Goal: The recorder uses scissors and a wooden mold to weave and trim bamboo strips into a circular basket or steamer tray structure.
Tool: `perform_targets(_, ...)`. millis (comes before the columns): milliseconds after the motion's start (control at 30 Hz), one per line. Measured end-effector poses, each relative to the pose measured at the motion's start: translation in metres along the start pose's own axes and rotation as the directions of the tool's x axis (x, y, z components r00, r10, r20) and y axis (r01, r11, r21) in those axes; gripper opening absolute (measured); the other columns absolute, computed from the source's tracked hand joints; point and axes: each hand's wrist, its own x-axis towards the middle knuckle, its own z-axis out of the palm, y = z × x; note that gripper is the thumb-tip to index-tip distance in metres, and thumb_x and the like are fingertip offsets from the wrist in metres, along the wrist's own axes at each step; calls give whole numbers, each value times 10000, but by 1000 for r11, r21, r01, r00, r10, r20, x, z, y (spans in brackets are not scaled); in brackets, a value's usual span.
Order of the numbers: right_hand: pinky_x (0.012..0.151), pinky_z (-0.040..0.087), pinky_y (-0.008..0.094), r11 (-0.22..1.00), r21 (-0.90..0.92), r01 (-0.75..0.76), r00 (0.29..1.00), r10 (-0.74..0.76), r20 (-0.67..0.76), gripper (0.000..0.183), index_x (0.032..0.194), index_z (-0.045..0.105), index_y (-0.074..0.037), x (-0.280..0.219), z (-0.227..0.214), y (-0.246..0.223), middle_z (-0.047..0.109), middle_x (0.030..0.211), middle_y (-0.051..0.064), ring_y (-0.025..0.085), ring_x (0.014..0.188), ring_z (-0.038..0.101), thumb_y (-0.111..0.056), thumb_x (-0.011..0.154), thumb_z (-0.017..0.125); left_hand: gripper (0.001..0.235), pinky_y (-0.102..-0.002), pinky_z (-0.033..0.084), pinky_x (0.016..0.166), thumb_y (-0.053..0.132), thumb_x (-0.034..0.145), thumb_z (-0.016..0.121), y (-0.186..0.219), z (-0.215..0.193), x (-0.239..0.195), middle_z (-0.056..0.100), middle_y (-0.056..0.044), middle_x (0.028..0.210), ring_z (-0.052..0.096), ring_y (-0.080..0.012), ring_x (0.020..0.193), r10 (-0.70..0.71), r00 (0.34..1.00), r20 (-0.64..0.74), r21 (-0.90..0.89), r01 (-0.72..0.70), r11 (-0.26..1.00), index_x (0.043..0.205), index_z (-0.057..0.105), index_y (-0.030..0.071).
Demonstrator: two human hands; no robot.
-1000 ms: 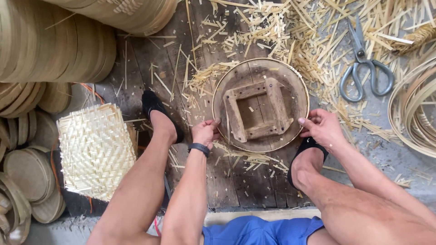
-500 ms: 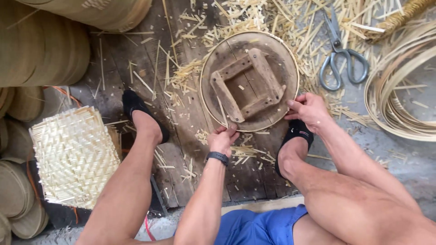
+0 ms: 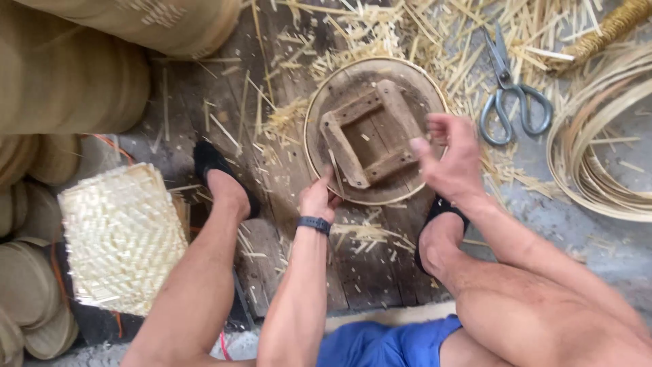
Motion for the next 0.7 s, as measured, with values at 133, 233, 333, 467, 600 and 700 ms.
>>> perform_targets(133,932,557,363,990,103,97,967,-119,227,507,1324,536,19,33,27,-46,618,1176,143,241,1054,652,-251,941,732,442,-319,557,723,332,802,884,41,13,-54,771,-133,1009,692,-176,810,463,885,-47,316,-426,848,1035,743,-15)
perform_targets(233,944,520,344,925,341,-165,920,20,391,588,1374,453,-8,45,33,-74,618,1213,94,208,1103,629,-298,927,703,401,-319,555,705,383,835,841,88,56,-144,711,-109,994,648,-186,785,761,639,114,702,-594,393,1006,781,26)
perform_targets(333,945,548,424,531,715,-454,886,184,426,509,1295,514,30,41,14,-100,575,1126,128,249,1033,584,-336,979,672,431,-334,569,822,397,980,765,93,74,-174,645,-93,1029,649,-208,923,940,151,305,438,-899,2,1193,745,23)
perform_targets(467,1012,489,445,177,848,-500,866,123,485,579,1346,521,-71,28,-5,-106,626,1199,107,246,1101,593,-486,943,544,554,-314,592,812,486,1103,508,77,85,-180,710,-94,1129,700,-183,975,877,151,455,240,-970,42,1406,599,31)
perform_targets(600,1045,473,445,121,845,-520,826,321,463,818,1453,513,-26,16,-26,-53,636,1282,118,290,1175,600,-650,925,524,498,-290,634,892,475,1208,455,69,91,-179,737,-153,1194,754,-206,1061,860,-48,508,320,-917,-240,1468,552,61)
perform_targets(700,1093,473,511,363,888,-282,959,83,271,1008,1603,321,-57,4,-62,-41,485,1465,117,303,1331,520,-646,865,675,630,-275,497,487,542,1031,465,108,88,-155,702,-47,711,632,-131,573,874,259,410,477,-878,36,1405,645,67)
